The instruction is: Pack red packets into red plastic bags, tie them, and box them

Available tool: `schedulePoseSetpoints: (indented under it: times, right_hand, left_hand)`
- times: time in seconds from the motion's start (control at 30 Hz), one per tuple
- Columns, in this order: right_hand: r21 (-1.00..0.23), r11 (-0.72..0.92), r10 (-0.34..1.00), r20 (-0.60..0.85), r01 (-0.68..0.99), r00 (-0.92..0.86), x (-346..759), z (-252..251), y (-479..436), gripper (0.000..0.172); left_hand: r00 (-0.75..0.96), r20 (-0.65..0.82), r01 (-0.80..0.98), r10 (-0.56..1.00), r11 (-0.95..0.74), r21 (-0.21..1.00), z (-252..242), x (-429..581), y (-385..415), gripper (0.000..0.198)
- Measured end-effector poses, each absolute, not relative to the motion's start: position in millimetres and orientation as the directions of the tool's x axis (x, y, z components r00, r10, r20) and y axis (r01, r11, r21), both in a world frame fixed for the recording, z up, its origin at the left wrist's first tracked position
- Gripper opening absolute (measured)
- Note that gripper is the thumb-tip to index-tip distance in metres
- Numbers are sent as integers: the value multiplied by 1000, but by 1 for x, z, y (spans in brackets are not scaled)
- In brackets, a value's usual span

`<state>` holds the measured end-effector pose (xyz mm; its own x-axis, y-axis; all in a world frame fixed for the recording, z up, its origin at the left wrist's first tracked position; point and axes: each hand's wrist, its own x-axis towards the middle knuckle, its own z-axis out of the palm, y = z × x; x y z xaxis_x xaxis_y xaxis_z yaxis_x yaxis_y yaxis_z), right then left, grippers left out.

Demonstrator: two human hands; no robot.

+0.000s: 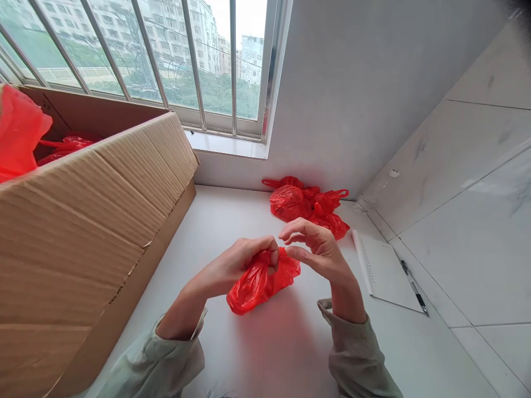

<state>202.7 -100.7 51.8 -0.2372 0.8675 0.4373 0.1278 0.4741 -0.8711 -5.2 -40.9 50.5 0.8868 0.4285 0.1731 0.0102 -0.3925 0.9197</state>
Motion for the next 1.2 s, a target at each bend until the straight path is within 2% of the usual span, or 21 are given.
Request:
schedulePoseSetpoints:
  times: [0.07, 0.17, 0.23, 0.3, 0.4, 0.5, 0.57, 0.63, 0.7, 0.8, 0.87, 0.97, 1.07, 1.2]
  right_hand:
    - [-923, 383, 897, 362, 40, -253, 196, 47, -92, 24]
    - [-976, 204, 940, 174, 73, -294, 188, 38, -83, 37]
    - [-985, 153, 963, 129, 82, -236, 187, 32, -79, 35]
    - [-991, 129, 954, 117, 27, -275, 191, 25, -75, 26]
    - [-994, 90, 895, 110, -67, -432, 196, 17, -69, 24]
    - [-995, 83, 913, 100, -59, -396, 195, 13, -64, 24]
    - [-988, 146, 957, 126, 56, -261, 191, 14, -62, 19]
    - [-934, 247, 969, 234, 258, -80, 188, 16, -63, 18]
    - [-837, 310, 926, 374, 452, 57, 189, 20, -64, 21]
    - [-763, 329, 890, 447, 556, 87, 195, 25, -69, 20]
    - [-776, 311, 913, 404, 548, 53, 202, 27, -72, 18]
    - [-808, 230, 959, 283, 543, 16, 215, 26, -76, 19]
    - [-788, 81, 992, 121, 611, 25, 231, 19, -76, 19]
    - [-687, -45, 998, -64, 725, 2, 244, 9, -72, 17]
  left_hand:
    - [873, 221, 104, 434, -609, 786, 52, -6, -46, 17]
    - [852, 292, 237, 434, -817, 525, 52, -4, -49, 22]
    - [807, 402, 310, 433, -890, 335, 48, 0, -46, 24]
    - [750, 539, 344, 384, -922, 178, 41, 6, -42, 25]
    - [688, 657, 337, 308, -938, 87, 31, 12, -34, 25]
    - [653, 694, 318, 303, -941, 113, 25, 13, -29, 24]
    - [660, 670, 309, 342, -935, 173, 25, 10, -27, 25]
    - [713, 570, 296, 408, -912, 282, 29, 6, -27, 23]
    - [771, 422, 291, 477, -853, 433, 36, 2, -27, 16]
    - [770, 248, 325, 588, -696, 641, 47, -5, -27, 25]
    - [734, 167, 372, 658, -595, 712, 51, -13, -25, 34]
    - [733, 3, 458, 681, -496, 738, 51, -32, -16, 38]
    - [742, -157, 558, 652, -471, 683, 47, -53, -5, 35]
    - [730, -260, 627, 632, -469, 622, 42, -61, 4, 35]
